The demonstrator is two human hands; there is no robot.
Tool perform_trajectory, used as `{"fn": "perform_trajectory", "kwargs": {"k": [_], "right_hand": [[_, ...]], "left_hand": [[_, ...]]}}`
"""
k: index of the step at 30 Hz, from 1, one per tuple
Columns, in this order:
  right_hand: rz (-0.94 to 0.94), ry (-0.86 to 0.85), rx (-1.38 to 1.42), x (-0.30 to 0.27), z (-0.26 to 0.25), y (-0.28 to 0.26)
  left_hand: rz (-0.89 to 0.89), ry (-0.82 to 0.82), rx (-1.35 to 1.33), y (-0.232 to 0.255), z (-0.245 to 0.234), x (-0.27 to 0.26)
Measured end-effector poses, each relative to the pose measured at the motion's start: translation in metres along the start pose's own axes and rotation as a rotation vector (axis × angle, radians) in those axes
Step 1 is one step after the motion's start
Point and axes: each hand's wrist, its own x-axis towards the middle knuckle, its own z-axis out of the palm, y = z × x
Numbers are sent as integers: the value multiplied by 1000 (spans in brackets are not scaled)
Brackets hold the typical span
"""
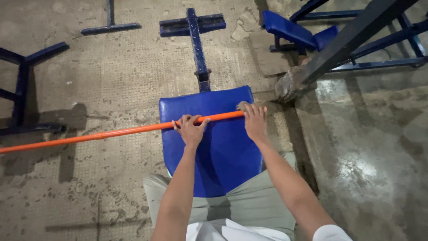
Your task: Cleaning a weight machine pad and an orange plastic bar using a cloth.
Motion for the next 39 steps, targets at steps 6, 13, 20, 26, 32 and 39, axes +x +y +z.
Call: {"fn": "perform_trajectory", "kwargs": {"k": [6, 13, 20, 26, 32, 39], "right_hand": [[179, 99, 64, 0, 41, -38], [-2, 49, 144, -8, 43, -121], [-223, -15, 192, 1, 17, -113], [-191, -77, 181, 3, 13, -113], [-142, -93, 118, 2, 19, -89], [-22, -28, 13, -7, 16, -33]], "left_hand": [[7, -12, -15, -2, 2, 4], [-16, -39, -30, -4, 2, 6], [124, 37, -171, -64, 30, 4], [258, 13, -64, -77, -7, 1], [92, 16, 175, -70, -54, 5], [211, 75, 90, -106, -54, 7]]}}
